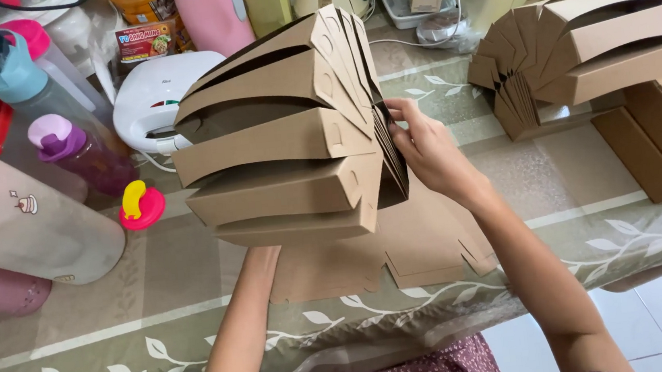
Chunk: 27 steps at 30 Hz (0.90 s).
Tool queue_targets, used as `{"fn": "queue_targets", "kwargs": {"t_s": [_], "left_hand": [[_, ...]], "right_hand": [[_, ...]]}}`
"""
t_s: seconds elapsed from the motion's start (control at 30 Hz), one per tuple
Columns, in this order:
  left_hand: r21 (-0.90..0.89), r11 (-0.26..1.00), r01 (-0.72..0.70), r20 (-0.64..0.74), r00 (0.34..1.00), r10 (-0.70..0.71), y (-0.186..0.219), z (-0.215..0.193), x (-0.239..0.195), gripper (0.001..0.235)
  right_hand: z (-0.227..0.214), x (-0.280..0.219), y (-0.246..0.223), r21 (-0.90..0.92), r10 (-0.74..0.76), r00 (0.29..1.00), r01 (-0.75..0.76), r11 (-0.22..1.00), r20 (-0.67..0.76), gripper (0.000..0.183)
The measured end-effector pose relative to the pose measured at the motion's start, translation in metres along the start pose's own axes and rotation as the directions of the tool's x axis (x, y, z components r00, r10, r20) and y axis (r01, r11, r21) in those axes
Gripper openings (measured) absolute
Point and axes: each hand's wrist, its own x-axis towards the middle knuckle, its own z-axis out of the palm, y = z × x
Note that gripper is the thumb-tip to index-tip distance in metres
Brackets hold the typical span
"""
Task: Assembling cardboard pastry boxes by folding flat sheets along pre-scored lines.
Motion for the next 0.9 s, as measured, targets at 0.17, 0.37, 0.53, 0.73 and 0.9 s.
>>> {"fn": "queue_targets", "kwargs": {"t_s": [0.17, 0.37, 0.53, 0.73, 0.9], "left_hand": [[0.026, 0.999, -0.034, 0.03, 0.999, 0.034, -0.008, -0.006, -0.003, 0.085], [0.061, 0.996, -0.062, 0.078, 0.995, 0.057, -0.01, -0.006, -0.004, 0.089], [0.09, 0.991, -0.095, 0.109, 0.99, 0.085, -0.014, -0.009, -0.007, 0.093], [0.122, 0.985, -0.125, 0.152, 0.983, 0.106, 0.006, 0.108, 0.026, 0.098], [0.152, 0.976, -0.153, 0.19, 0.974, 0.124, 0.007, 0.118, 0.026, 0.102]], "right_hand": [[0.002, -0.006, -0.011, 0.074, 0.046, 0.998, -0.049, 0.996, 0.039, 0.04], [0.014, -0.005, 0.002, 0.034, 0.013, 0.999, -0.012, 0.999, -0.031, 0.043], [0.021, -0.007, 0.025, -0.075, -0.003, 0.996, -0.004, 0.997, -0.085, 0.045], [0.0, -0.013, -0.02, 0.25, -0.044, 0.978, -0.009, 0.968, 0.205, 0.076], [0.009, -0.016, -0.014, 0.245, -0.052, 0.977, 0.0, 0.97, 0.208, 0.071]]}}
